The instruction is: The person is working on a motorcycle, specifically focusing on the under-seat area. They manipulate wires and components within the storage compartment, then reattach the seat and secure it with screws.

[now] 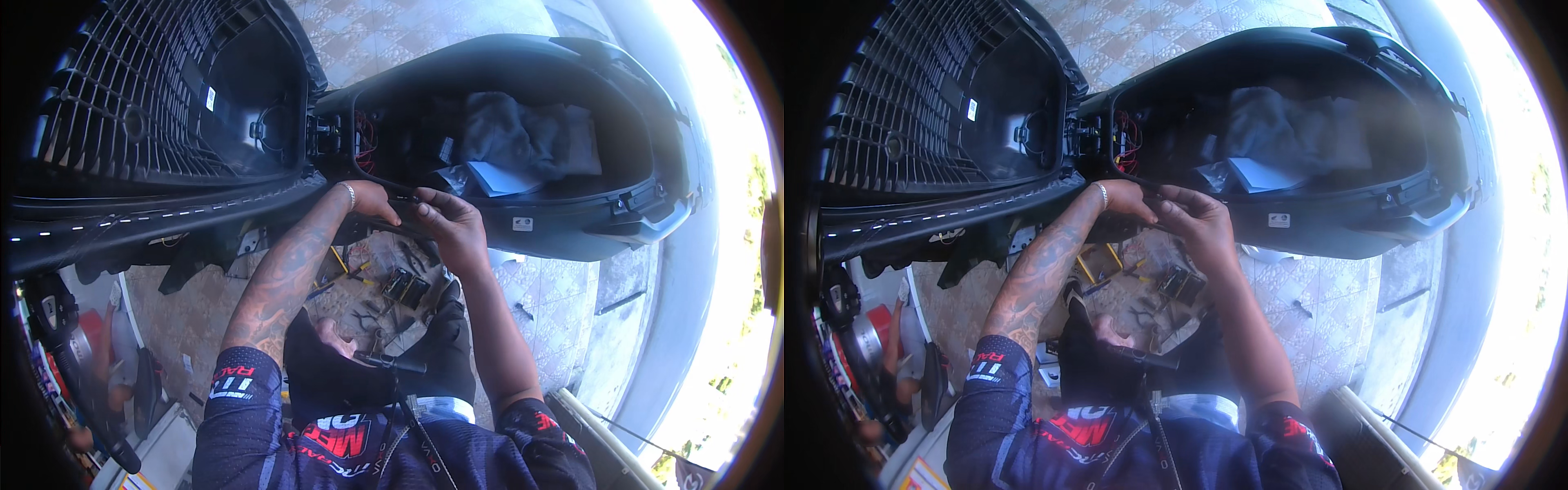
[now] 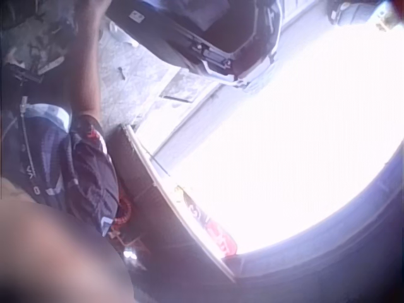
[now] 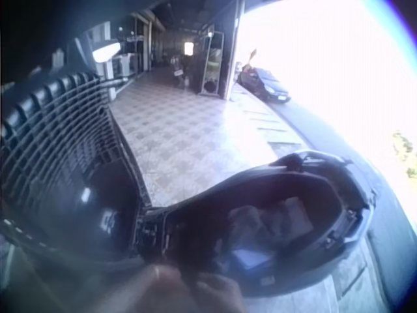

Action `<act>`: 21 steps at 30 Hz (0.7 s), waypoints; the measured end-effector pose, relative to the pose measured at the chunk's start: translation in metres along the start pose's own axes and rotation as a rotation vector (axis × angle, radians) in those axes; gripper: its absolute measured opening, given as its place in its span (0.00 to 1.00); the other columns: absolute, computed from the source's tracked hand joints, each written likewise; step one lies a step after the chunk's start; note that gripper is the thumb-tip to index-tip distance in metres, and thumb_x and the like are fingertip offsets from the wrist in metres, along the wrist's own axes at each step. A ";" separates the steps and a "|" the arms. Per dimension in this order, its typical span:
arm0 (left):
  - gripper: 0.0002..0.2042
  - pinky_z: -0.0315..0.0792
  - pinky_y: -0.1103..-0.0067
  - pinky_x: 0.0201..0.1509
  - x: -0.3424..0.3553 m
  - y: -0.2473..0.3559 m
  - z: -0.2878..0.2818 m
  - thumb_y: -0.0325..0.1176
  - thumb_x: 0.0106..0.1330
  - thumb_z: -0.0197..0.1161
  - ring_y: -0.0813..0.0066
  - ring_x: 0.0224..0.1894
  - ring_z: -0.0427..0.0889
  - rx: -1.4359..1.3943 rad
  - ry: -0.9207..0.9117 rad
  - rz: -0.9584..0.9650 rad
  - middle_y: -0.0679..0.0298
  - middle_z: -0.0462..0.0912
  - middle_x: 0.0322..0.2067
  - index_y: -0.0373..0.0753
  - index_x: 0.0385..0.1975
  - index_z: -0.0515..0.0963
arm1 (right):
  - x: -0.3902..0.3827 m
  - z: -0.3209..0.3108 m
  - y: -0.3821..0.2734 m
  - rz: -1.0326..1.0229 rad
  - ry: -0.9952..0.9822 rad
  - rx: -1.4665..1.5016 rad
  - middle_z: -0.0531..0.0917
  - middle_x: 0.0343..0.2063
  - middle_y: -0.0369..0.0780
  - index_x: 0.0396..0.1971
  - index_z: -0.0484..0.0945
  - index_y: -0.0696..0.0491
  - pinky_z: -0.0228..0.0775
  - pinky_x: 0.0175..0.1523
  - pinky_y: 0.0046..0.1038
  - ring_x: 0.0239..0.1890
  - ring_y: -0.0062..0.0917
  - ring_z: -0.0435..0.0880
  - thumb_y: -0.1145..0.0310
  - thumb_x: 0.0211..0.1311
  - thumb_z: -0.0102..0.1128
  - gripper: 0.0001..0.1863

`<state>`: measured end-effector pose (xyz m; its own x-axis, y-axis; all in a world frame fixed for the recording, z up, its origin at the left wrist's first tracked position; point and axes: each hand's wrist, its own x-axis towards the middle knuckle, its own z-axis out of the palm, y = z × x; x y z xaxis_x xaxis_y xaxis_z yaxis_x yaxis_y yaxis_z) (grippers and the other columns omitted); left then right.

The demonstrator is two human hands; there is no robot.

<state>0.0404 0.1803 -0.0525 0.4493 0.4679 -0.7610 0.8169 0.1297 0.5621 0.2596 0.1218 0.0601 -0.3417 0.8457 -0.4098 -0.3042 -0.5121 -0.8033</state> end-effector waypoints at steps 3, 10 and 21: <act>0.32 0.76 0.70 0.56 -0.005 0.006 -0.003 0.60 0.56 0.74 0.61 0.48 0.87 0.034 -0.022 -0.033 0.53 0.89 0.47 0.35 0.47 0.88 | 0.002 -0.002 0.000 0.025 0.003 0.017 0.87 0.46 0.42 0.56 0.80 0.65 0.81 0.57 0.26 0.49 0.24 0.88 0.76 0.70 0.66 0.17; 0.30 0.76 0.70 0.57 -0.015 0.015 -0.007 0.59 0.57 0.74 0.61 0.49 0.87 0.018 -0.010 -0.038 0.53 0.89 0.47 0.36 0.47 0.88 | 0.016 -0.004 0.004 -0.004 0.028 -0.220 0.90 0.43 0.42 0.53 0.84 0.64 0.80 0.50 0.23 0.43 0.19 0.87 0.75 0.70 0.65 0.15; 0.35 0.76 0.71 0.56 -0.011 0.011 -0.006 0.63 0.60 0.69 0.60 0.48 0.87 0.098 -0.021 -0.009 0.49 0.89 0.46 0.30 0.47 0.86 | 0.023 -0.002 -0.006 -0.384 0.025 -0.964 0.89 0.36 0.44 0.41 0.84 0.59 0.78 0.47 0.27 0.38 0.24 0.88 0.74 0.69 0.61 0.07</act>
<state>0.0424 0.1818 -0.0362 0.4483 0.4485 -0.7732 0.8520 0.0475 0.5214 0.2557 0.1442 0.0546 -0.3504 0.9351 -0.0536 0.4556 0.1202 -0.8820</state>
